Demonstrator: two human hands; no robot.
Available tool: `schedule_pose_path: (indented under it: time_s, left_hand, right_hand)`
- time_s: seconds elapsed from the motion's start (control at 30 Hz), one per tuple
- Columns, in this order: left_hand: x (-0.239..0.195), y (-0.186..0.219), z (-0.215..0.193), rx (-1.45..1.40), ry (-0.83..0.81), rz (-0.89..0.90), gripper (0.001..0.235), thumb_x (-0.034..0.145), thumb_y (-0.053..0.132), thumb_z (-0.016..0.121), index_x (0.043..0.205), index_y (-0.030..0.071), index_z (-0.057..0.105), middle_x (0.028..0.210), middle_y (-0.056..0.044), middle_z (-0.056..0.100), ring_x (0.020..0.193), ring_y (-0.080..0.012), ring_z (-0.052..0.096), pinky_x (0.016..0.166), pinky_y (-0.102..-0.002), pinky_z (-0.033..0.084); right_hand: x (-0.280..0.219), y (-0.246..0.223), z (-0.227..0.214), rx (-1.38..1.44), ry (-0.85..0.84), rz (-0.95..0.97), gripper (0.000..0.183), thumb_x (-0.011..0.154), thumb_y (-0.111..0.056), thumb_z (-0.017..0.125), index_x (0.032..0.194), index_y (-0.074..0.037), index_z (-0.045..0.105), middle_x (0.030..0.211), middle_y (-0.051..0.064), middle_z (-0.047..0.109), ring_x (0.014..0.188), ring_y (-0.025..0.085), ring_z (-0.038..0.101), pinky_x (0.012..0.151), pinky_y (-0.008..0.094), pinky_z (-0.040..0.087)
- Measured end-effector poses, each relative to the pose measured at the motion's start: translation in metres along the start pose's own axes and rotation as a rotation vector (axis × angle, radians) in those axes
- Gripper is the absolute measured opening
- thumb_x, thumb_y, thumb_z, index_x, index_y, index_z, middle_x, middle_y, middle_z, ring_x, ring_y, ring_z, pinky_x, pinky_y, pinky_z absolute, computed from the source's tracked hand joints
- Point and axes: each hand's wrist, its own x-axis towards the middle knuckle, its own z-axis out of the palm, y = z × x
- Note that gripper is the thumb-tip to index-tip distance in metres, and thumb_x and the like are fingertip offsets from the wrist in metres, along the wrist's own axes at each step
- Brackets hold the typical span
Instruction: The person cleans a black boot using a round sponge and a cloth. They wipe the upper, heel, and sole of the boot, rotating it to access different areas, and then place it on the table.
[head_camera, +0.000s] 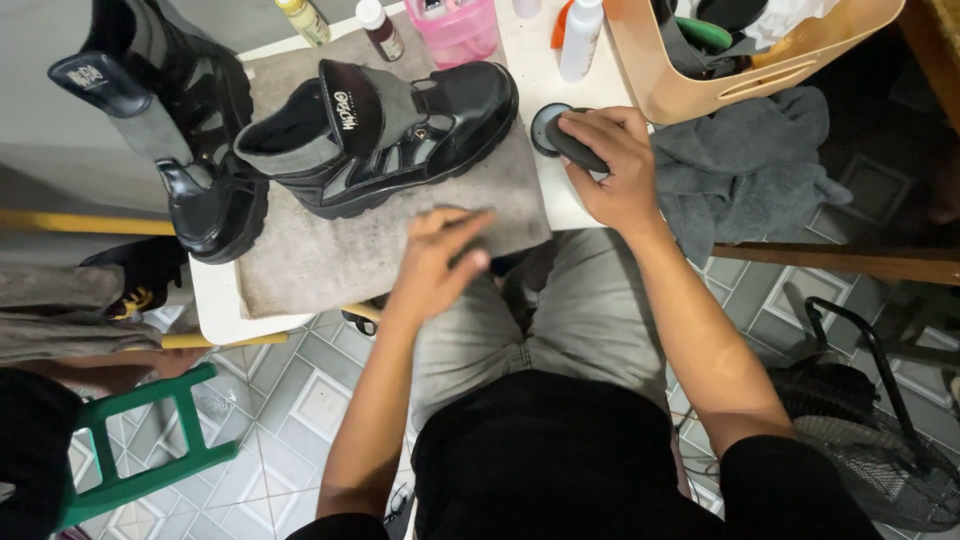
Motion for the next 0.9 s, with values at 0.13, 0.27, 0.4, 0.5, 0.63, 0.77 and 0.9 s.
schedule_pose_path:
  time_s: [0.13,0.27,0.4,0.5,0.63,0.77,0.9]
  left_hand:
    - [-0.039,0.048,0.036,-0.563,0.026,-0.076,0.071,0.083,0.064,0.069,0.126,0.008,0.073,0.12,-0.014,0.075,0.12,-0.0325,0.065,0.106,-0.044,0.045]
    - [-0.09,0.015,0.105,-1.529,-0.315,-0.394,0.076,0.084,0.048,0.073,0.136,-0.004,0.059,0.117,-0.026,0.073,0.111,-0.0331,0.071,0.09,-0.04,0.057]
    - [-0.062,-0.017,0.106,-1.72,-0.404,-0.436,0.095,0.087,0.063,0.068,0.157,0.006,0.038,0.151,-0.022,0.053,0.129,-0.0307,0.062,0.1,-0.042,0.056]
    - [-0.048,-0.068,0.127,-1.771,-0.359,-0.431,0.096,0.092,0.067,0.055,0.155,-0.004,0.04,0.159,-0.025,0.041,0.136,-0.0419,0.054,0.099,-0.048,0.055]
    - [-0.074,-0.138,0.15,-1.558,-0.575,-0.407,0.074,0.1,0.056,0.052,0.15,0.001,0.052,0.155,-0.016,0.052,0.124,-0.0261,0.065,0.11,-0.046,0.044]
    - [-0.129,-0.134,0.131,-1.362,-0.301,-0.737,0.061,0.101,0.043,0.053,0.145,0.002,0.055,0.147,-0.016,0.056,0.122,-0.0277,0.065,0.105,-0.045,0.048]
    - [-0.205,-0.131,0.071,-1.075,-0.018,-1.035,0.049,0.101,0.031,0.054,0.14,0.003,0.059,0.139,-0.016,0.059,0.12,-0.0292,0.065,0.1,-0.045,0.053]
  right_hand:
    - [0.002,-0.001,0.002,0.001,0.013,0.009,0.032,0.086,0.004,0.079,0.118,-0.001,0.079,0.115,0.017,0.076,0.105,0.03,0.062,0.098,0.041,0.049]
    - [0.003,0.0,0.003,0.017,-0.008,0.023,0.032,0.087,0.003,0.081,0.119,-0.001,0.079,0.117,0.017,0.076,0.105,0.033,0.063,0.098,0.042,0.049]
    - [0.001,0.003,0.005,0.008,-0.054,0.046,0.031,0.09,-0.002,0.081,0.121,-0.001,0.078,0.121,0.017,0.075,0.107,0.034,0.062,0.1,0.043,0.047]
    - [0.005,0.0,0.005,0.022,-0.035,0.033,0.026,0.093,-0.002,0.078,0.119,0.004,0.078,0.118,0.019,0.076,0.106,0.035,0.063,0.101,0.043,0.048]
    - [0.006,0.0,0.005,0.038,-0.044,0.063,0.027,0.092,0.001,0.077,0.119,0.005,0.078,0.118,0.02,0.076,0.106,0.035,0.062,0.1,0.045,0.048]
    - [0.006,-0.001,0.004,0.033,-0.064,0.053,0.024,0.095,-0.005,0.078,0.117,0.005,0.078,0.116,0.02,0.076,0.105,0.036,0.062,0.1,0.044,0.048]
    - [0.009,-0.003,0.006,0.045,-0.032,0.035,0.026,0.1,-0.015,0.076,0.114,0.008,0.077,0.115,0.023,0.076,0.103,0.039,0.062,0.098,0.046,0.049]
